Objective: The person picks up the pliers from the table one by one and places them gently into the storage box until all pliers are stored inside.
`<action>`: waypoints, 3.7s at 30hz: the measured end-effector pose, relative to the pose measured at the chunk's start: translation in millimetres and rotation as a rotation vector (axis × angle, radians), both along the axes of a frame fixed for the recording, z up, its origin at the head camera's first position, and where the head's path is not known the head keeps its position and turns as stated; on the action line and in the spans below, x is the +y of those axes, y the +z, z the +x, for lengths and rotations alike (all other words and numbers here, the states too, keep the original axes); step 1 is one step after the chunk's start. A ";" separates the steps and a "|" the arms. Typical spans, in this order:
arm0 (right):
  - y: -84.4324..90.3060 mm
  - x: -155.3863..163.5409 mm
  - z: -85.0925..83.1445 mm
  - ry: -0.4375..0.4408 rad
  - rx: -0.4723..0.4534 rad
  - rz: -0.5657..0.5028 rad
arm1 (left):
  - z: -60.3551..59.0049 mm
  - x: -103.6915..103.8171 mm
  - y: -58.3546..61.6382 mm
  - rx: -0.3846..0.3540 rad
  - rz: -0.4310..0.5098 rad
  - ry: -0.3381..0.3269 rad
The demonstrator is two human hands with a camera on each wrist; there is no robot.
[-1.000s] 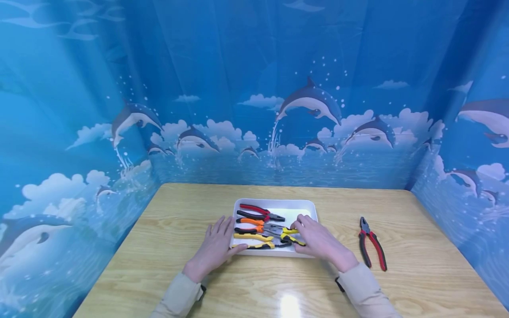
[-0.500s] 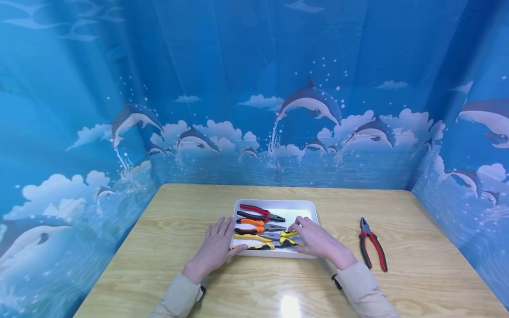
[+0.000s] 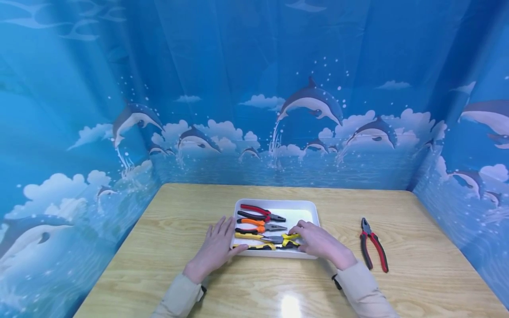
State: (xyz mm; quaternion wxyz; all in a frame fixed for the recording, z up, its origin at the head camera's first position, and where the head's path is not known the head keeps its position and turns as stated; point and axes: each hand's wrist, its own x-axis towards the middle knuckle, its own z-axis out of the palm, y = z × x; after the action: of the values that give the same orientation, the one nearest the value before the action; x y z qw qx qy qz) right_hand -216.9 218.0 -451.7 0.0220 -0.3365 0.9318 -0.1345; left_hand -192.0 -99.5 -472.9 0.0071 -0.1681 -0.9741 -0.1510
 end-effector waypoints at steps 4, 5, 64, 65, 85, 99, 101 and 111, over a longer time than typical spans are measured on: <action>-0.9 0.5 2.7 -0.006 0.045 0.000 | 0.2 0.0 -0.2 0.002 -0.002 -0.004; -1.3 0.8 3.4 -0.013 0.056 -0.001 | 0.2 0.1 -0.3 0.002 -0.001 -0.005; -4.2 16.9 10.5 -0.167 0.737 -0.224 | -0.2 1.4 0.8 -0.012 0.007 0.012; -2.9 19.4 11.3 -0.188 0.726 -0.213 | -0.1 1.4 0.9 -0.012 0.005 0.011; -6.2 96.3 17.3 -0.507 0.579 -0.104 | -0.8 2.8 0.1 -0.019 0.004 0.028; -23.0 134.3 31.7 -0.591 0.407 0.064 | -0.2 3.3 1.4 -0.019 0.003 0.028; -22.3 137.2 33.5 -0.617 0.326 0.092 | -0.5 3.3 0.8 -0.023 -0.002 0.029; -17.4 143.3 32.7 -0.689 0.077 0.114 | -0.9 2.6 0.1 -0.018 0.011 0.020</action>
State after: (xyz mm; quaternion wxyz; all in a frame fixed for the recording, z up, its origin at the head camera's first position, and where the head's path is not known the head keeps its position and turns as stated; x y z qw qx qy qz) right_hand -184.2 361.3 -469.1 -0.0408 -0.0054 0.9968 -0.0692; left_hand -192.9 -96.9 -472.8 0.0007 -0.1569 -0.9749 -0.1580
